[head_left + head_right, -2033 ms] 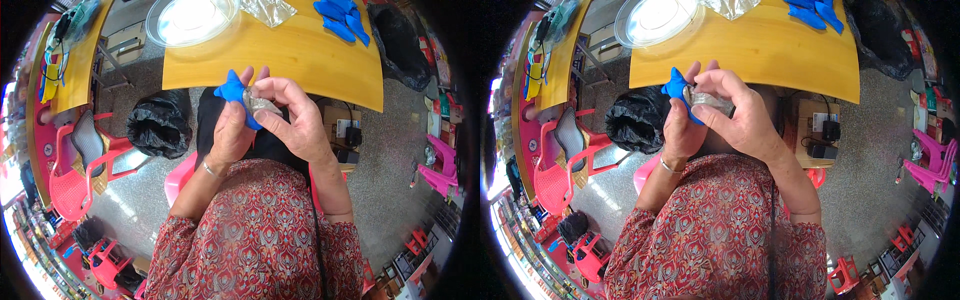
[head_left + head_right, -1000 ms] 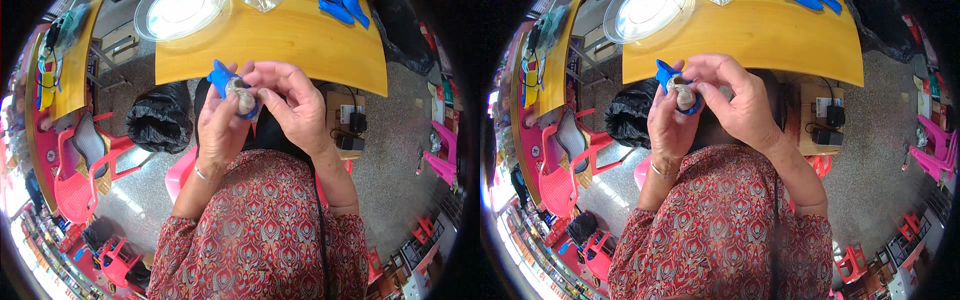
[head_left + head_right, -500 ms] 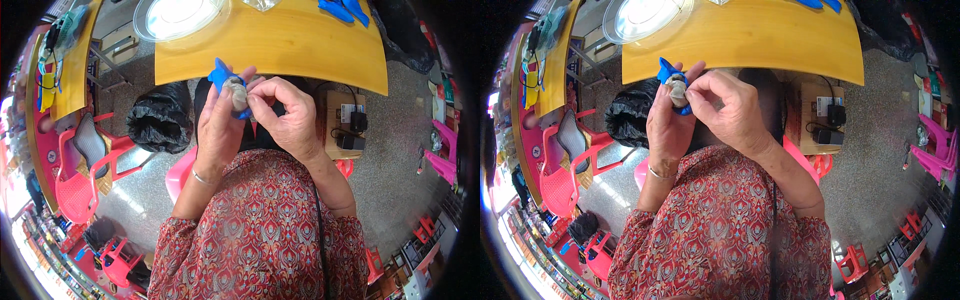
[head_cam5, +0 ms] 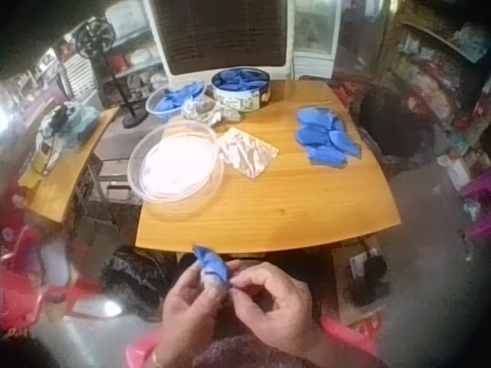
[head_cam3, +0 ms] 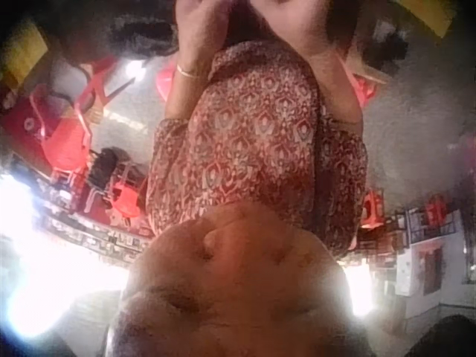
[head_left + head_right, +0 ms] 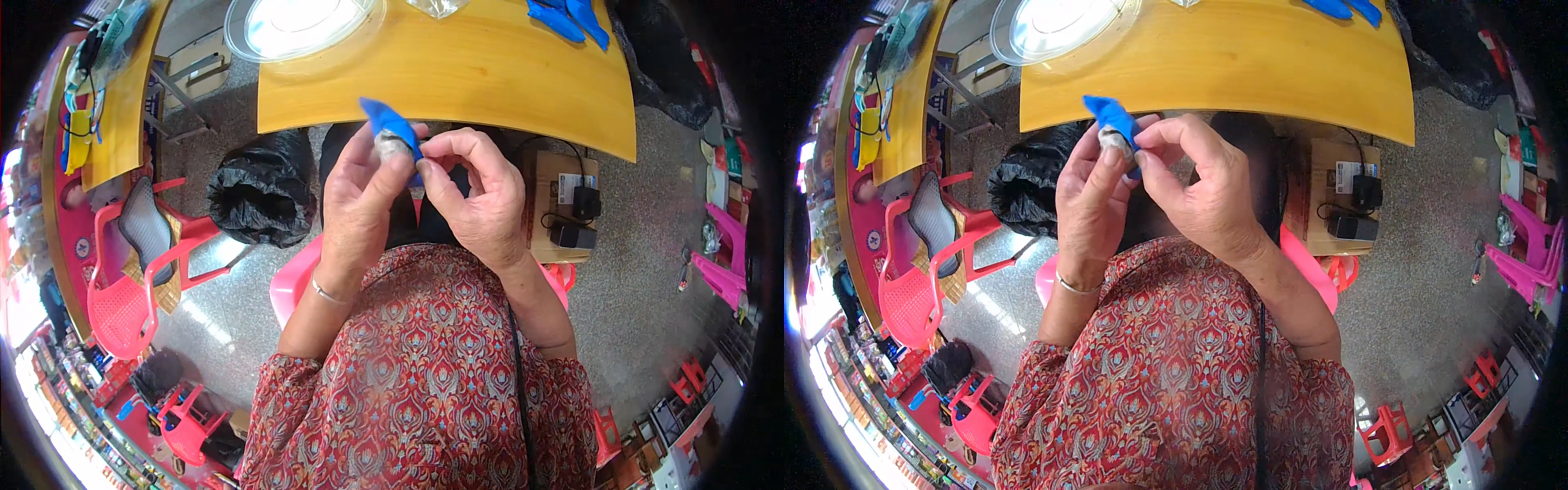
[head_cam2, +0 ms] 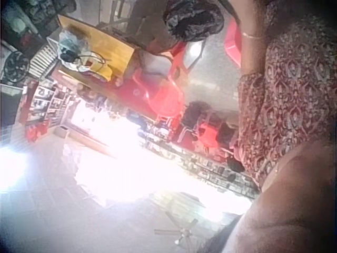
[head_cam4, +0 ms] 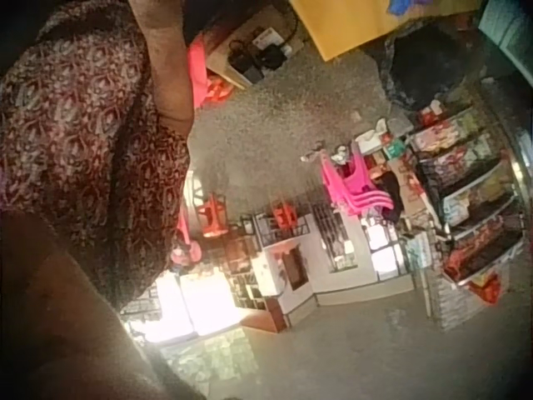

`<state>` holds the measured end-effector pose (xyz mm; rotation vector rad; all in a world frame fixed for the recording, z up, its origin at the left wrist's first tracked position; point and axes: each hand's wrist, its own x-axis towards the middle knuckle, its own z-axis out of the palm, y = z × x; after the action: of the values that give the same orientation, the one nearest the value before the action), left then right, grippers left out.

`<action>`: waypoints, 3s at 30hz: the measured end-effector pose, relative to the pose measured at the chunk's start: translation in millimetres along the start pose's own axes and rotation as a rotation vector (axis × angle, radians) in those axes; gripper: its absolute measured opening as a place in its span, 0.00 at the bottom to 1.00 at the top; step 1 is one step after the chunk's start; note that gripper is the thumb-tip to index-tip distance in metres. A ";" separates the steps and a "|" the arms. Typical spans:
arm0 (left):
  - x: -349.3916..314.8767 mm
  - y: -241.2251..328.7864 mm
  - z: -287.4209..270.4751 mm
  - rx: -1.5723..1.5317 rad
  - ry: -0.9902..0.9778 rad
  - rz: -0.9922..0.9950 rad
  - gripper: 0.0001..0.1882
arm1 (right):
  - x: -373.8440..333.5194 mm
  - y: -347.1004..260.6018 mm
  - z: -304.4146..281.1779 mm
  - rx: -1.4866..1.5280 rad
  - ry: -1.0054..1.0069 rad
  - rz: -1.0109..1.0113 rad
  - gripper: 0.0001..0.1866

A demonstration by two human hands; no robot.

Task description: The person sits at a wooden table and wraps small blue objects in clear plastic bags. They pick up a blue item, open a plastic bag, insert the item, and fold the bag to secure it. The process is repeated for multiple items, with the wrapped packages being placed on the table.

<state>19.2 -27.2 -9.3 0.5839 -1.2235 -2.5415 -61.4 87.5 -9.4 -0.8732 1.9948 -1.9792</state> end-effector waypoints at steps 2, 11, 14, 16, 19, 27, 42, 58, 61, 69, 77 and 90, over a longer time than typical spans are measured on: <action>-0.5 1.9 3.2 0.009 0.079 0.011 0.27 | -3.2 4.2 0.9 0.057 -0.004 -0.001 0.08; 3.5 -10.0 7.2 0.065 0.254 0.251 0.24 | -4.5 10.1 6.2 0.189 0.012 -0.080 0.06; 7.5 -8.2 9.6 -0.027 0.276 0.223 0.23 | -3.6 12.3 4.3 0.049 0.000 0.010 0.07; 8.2 -6.9 8.0 -0.051 0.276 0.207 0.24 | 1.0 11.7 0.4 -0.108 -0.054 -0.108 0.08; 7.1 -5.5 5.7 -0.020 0.252 0.148 0.24 | 7.5 8.3 -5.1 -0.241 -0.118 -0.189 0.10; 9.0 -1.9 7.7 -0.015 0.244 0.222 0.25 | 12.9 0.7 -5.5 -0.517 -0.202 -0.373 0.12; -4.8 2.9 10.9 0.185 0.145 0.315 0.28 | 20.6 1.4 -12.3 0.055 -0.207 0.138 0.16; -1.7 -19.2 1.0 0.316 0.179 0.515 0.19 | 29.1 28.0 -15.2 0.752 -0.227 0.591 0.20; 0.6 -19.0 -0.6 0.293 0.197 0.431 0.15 | 28.4 29.1 -9.5 0.624 -0.188 0.499 0.21; 20.8 -25.1 -5.6 0.489 0.339 0.464 0.05 | 35.8 26.5 -3.7 0.266 -0.164 0.309 0.25; 32.2 -24.6 -14.4 0.383 0.345 0.212 0.04 | 35.9 43.5 -4.3 0.229 -0.119 0.338 0.26; 35.3 -19.6 -9.6 0.033 0.201 0.059 0.06 | 43.2 43.6 -8.7 0.160 -0.142 0.290 0.25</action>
<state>-8.8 -35.8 -38.7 0.7779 -1.1944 -2.3521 -112.4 68.8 -39.3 -0.6282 1.7449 -1.8284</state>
